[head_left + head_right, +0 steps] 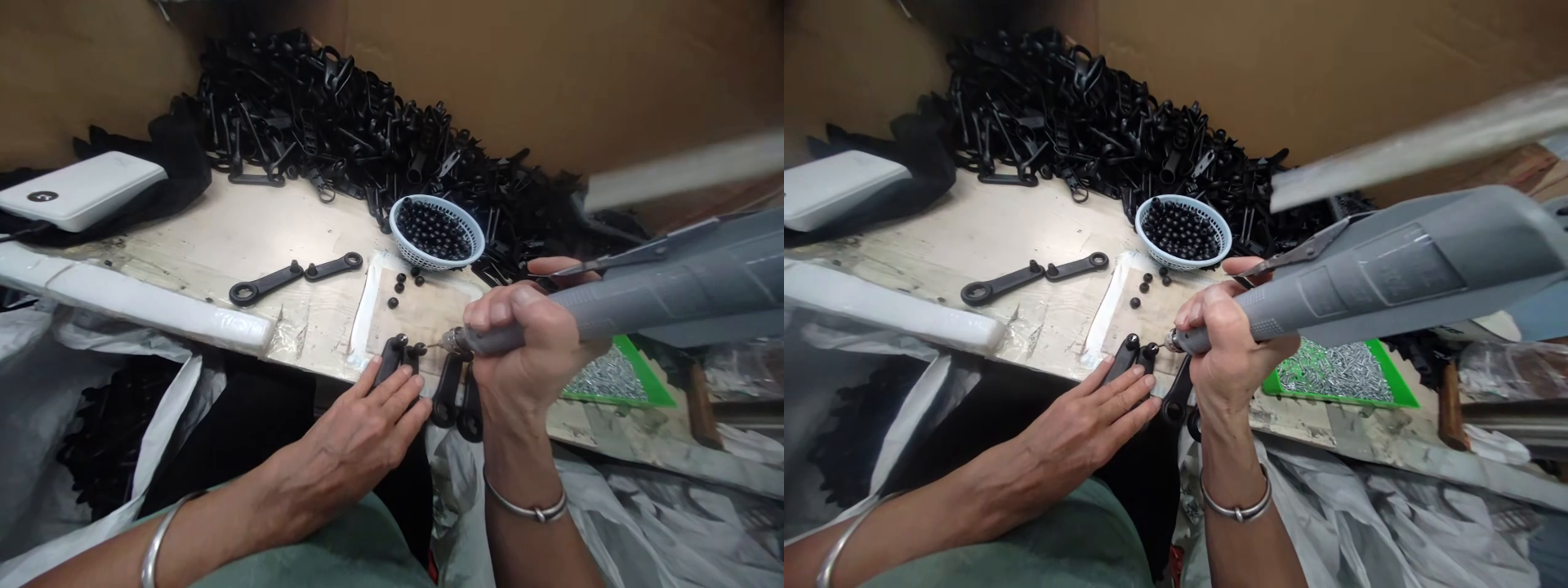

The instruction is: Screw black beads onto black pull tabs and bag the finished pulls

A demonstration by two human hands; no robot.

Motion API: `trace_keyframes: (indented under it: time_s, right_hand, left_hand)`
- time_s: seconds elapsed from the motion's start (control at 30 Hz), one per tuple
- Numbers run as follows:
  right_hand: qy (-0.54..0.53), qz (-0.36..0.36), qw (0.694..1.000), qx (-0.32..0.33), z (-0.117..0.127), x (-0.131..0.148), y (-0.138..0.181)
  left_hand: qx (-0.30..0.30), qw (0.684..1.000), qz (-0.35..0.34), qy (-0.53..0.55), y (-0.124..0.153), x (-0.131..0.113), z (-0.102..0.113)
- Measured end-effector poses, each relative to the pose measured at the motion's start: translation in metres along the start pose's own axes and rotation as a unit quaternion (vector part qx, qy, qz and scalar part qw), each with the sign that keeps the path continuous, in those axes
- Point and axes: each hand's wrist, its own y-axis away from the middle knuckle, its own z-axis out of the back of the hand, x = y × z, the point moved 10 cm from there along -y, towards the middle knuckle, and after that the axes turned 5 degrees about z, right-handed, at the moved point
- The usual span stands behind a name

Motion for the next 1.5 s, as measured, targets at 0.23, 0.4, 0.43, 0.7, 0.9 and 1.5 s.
trace_keyframes:
  time_s: [0.23,0.4,0.43,0.7,0.9,1.5]
  right_hand:
    - [0.005,-0.001,1.0,0.012,-0.001,-0.001,0.002]
    - [0.005,0.009,1.0,0.016,0.0,-0.002,0.005]
    - [0.006,0.011,1.0,0.014,0.001,-0.002,0.006]
    - [0.005,0.003,1.0,-0.026,0.003,0.004,0.004]
    - [0.001,0.001,1.0,-0.007,-0.003,0.002,0.005]
    - [0.033,0.0,0.999,0.043,-0.015,-0.011,0.009]
  left_hand:
    - [-0.017,1.0,-0.002,-0.009,-0.001,0.0,0.003]
    - [-0.006,1.0,-0.017,0.003,0.001,-0.001,-0.006]
    - [-0.008,1.0,-0.016,0.004,0.002,0.0,-0.006]
    - [0.002,1.0,-0.018,0.005,0.003,-0.001,-0.01]
    - [0.023,1.0,-0.02,0.008,0.002,-0.002,-0.011]
    - [0.013,1.0,-0.025,0.008,0.003,-0.004,-0.013]
